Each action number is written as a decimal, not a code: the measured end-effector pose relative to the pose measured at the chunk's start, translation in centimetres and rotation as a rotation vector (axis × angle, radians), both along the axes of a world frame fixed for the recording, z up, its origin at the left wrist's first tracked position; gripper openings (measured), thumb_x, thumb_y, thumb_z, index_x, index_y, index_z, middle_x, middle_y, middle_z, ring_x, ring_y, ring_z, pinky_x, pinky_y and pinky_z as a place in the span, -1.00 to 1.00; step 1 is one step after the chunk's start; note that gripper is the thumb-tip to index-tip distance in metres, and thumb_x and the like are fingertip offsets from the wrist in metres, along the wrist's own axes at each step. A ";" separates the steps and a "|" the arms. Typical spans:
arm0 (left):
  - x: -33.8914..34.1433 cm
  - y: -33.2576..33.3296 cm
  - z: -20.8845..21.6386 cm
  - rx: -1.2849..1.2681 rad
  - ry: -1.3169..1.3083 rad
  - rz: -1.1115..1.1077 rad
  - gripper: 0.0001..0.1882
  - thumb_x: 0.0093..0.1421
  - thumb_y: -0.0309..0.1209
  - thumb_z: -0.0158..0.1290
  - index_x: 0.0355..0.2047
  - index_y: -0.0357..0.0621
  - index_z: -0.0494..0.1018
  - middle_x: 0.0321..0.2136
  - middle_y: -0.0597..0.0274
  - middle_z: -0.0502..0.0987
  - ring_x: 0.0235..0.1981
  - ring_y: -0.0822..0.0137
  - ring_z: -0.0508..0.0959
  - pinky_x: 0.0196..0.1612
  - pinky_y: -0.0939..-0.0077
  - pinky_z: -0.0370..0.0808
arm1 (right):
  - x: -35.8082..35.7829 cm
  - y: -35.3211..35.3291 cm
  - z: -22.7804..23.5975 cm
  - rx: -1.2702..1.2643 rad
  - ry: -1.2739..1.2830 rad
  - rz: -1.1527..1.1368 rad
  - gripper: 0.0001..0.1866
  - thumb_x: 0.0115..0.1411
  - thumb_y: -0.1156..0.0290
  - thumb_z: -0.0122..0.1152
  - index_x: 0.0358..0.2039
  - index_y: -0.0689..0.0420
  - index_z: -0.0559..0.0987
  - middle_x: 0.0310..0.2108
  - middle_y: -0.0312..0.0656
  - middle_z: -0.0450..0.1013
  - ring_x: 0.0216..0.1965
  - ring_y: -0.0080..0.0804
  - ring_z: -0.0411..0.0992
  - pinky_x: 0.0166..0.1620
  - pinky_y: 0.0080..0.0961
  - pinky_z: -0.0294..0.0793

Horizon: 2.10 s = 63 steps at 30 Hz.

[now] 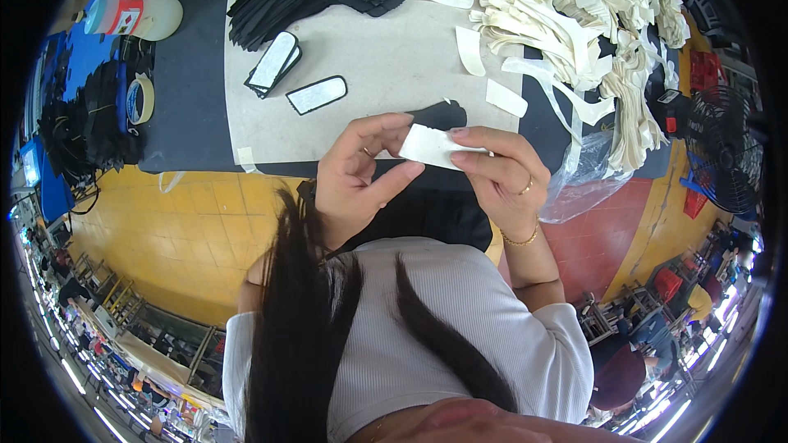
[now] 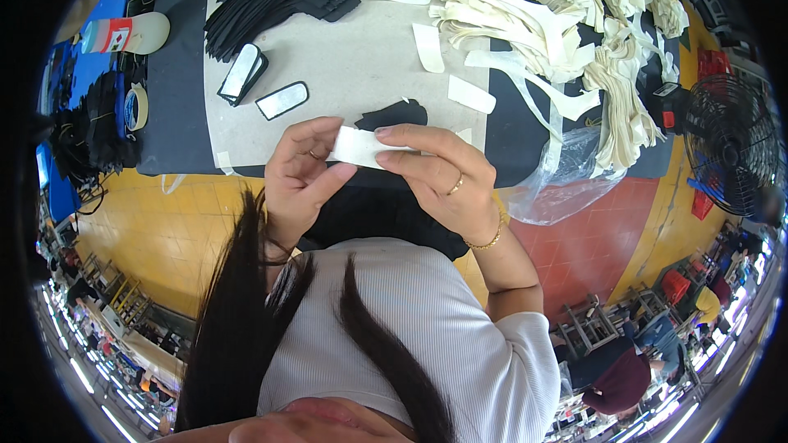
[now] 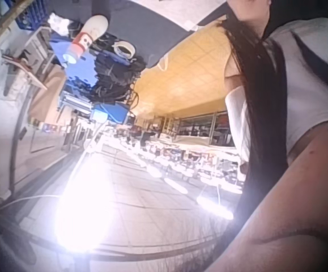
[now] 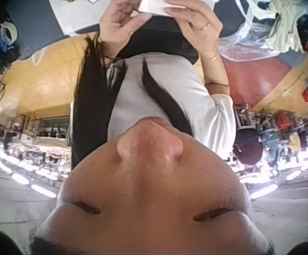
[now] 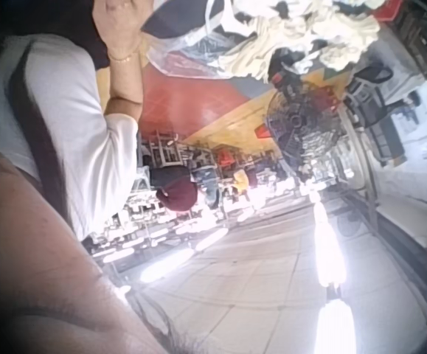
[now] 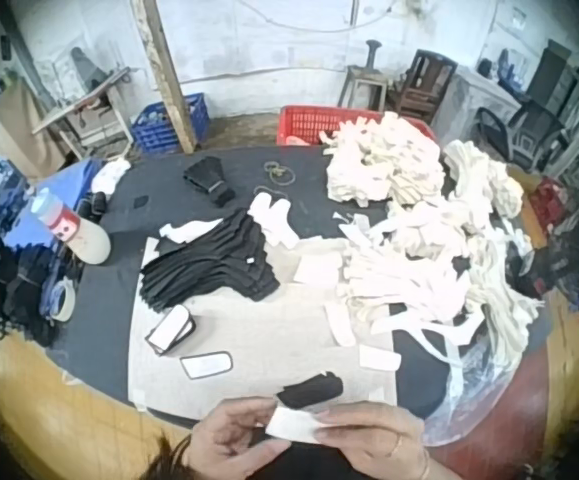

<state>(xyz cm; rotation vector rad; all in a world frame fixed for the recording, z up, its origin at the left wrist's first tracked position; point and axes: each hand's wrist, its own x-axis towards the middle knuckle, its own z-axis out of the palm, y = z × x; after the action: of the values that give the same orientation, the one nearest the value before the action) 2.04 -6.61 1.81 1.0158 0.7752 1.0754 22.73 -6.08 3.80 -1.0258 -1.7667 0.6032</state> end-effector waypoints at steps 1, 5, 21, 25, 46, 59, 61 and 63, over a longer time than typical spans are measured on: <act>0.1 0.0 0.5 -0.101 -0.075 0.000 -0.55 0.23 -0.69 0.11 0.13 -0.41 0.33 -0.03 -0.09 0.53 -0.08 0.19 0.59 0.00 0.27 0.54 | 0.0 0.0 0.1 0.022 0.014 -0.005 -0.74 -0.03 0.78 0.40 -0.36 0.17 0.62 -0.21 -0.07 0.60 -0.22 -0.24 0.63 -0.21 -0.49 0.65; -0.2 0.5 1.6 -0.273 -0.363 -0.065 -0.65 0.29 -0.62 0.05 0.08 -0.41 0.37 -0.11 -0.09 0.58 -0.16 0.20 0.61 -0.08 0.34 0.57 | 0.0 -0.2 0.3 0.075 0.035 -0.037 -0.73 -0.05 0.78 0.42 -0.36 0.17 0.61 -0.21 -0.07 0.60 -0.25 -0.22 0.64 -0.23 -0.52 0.65; 1.7 2.0 2.0 0.743 0.658 0.254 -0.63 0.11 -0.78 0.18 -0.05 -0.34 0.58 -0.20 0.01 0.64 -0.30 0.22 0.62 -0.32 0.52 0.55 | -1.9 0.6 1.4 -0.161 -0.006 -0.174 -0.80 -0.03 0.53 0.51 -0.34 0.12 0.71 -0.08 -0.17 0.42 -0.05 -0.29 0.39 0.01 -0.39 0.36; 1.5 2.1 2.0 0.762 0.691 0.243 -0.61 0.11 -0.78 0.17 -0.02 -0.35 0.57 -0.17 0.00 0.64 -0.27 0.18 0.62 -0.26 0.49 0.57 | -1.8 0.8 1.7 -0.168 -0.058 -0.165 -0.83 0.00 0.49 0.49 -0.35 0.12 0.69 -0.07 -0.18 0.43 -0.04 -0.28 0.38 0.00 -0.37 0.31; 0.7 1.6 0.4 -0.336 -0.112 -0.005 -0.88 0.34 -0.56 0.06 -0.18 -0.39 0.52 -0.35 0.06 0.64 -0.35 0.26 0.68 -0.26 0.46 0.59 | 1.8 -0.4 -0.8 -0.224 0.464 0.281 -0.88 0.06 0.43 0.30 -0.49 0.08 0.50 -0.31 -0.21 0.58 0.15 0.02 0.36 0.11 -0.16 0.36; -2.2 2.2 -0.9 -0.031 0.070 0.209 -0.88 0.29 -0.61 0.08 -0.19 -0.37 0.56 -0.15 -0.03 0.63 -0.17 0.25 0.66 -0.20 0.45 0.57 | 18.1 -11.4 -10.1 -0.120 0.358 -1.155 -0.96 0.30 0.58 0.19 -0.27 0.26 0.52 -0.25 -0.12 0.53 -0.23 -0.43 0.50 -0.13 -0.44 0.56; -2.0 1.9 -0.8 0.143 0.282 0.142 -0.88 0.26 -0.61 0.13 -0.20 -0.34 0.60 -0.14 0.02 0.63 -0.19 0.32 0.64 -0.20 0.51 0.56 | 20.6 -14.6 -11.9 -0.424 -0.051 -1.200 -0.92 0.28 0.57 0.21 -0.22 0.27 0.57 -0.18 -0.10 0.53 -0.21 -0.41 0.53 -0.11 -0.44 0.57; -1.7 1.6 -0.6 0.201 0.449 0.102 -0.87 0.22 -0.61 0.20 -0.22 -0.29 0.64 -0.11 0.10 0.62 -0.28 0.46 0.61 -0.32 0.67 0.53 | 21.5 -16.7 -12.9 -0.695 -0.600 -1.114 -0.84 0.26 0.53 0.25 -0.15 0.21 0.65 -0.13 -0.08 0.54 -0.15 -0.34 0.57 -0.09 -0.43 0.57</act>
<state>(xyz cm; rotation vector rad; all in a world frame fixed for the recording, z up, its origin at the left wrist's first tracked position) 0.33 -5.01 1.16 1.4292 1.1041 1.0382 44.27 -22.81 -9.08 -2.5994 -1.0988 0.1543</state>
